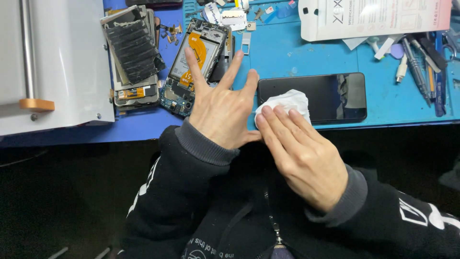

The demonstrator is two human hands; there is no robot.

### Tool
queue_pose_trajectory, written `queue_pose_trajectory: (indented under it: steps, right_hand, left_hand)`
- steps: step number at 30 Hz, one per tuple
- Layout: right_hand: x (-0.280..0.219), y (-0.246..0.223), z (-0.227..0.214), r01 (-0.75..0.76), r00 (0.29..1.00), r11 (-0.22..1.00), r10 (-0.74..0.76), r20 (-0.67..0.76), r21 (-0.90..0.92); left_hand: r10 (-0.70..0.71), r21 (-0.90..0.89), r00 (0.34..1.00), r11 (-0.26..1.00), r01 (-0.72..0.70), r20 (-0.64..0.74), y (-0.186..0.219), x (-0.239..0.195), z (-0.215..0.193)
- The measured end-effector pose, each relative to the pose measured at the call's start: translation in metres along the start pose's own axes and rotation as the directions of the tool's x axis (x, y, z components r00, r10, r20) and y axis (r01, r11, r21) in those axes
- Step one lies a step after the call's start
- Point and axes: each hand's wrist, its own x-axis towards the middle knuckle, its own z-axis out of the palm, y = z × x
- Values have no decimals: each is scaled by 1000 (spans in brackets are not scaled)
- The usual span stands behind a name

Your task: Cleaning a smartphone screen and applying a new screen protector.

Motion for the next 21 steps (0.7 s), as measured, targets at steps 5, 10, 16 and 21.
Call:
queue_pose_trajectory:
  steps: [5,10,16,21]
  right_hand:
    - [-12,13,-6,56,998,997,-56,-6,60]
    - [-45,40,-20,-22,998,999,21,68,25]
    - [-84,62,-38,-210,972,977,212,102,-31]
    - [-78,61,-49,-261,960,950,274,59,-171]
  left_hand:
    - [23,21,1000,1000,-22,-20,-3,-5,9]
    - [21,12,1000,1000,-20,-14,-2,-2,7]
    - [-10,-9,1000,1000,10,16,-2,1,9]
    - [-26,30,998,999,28,-50,6,-1,4]
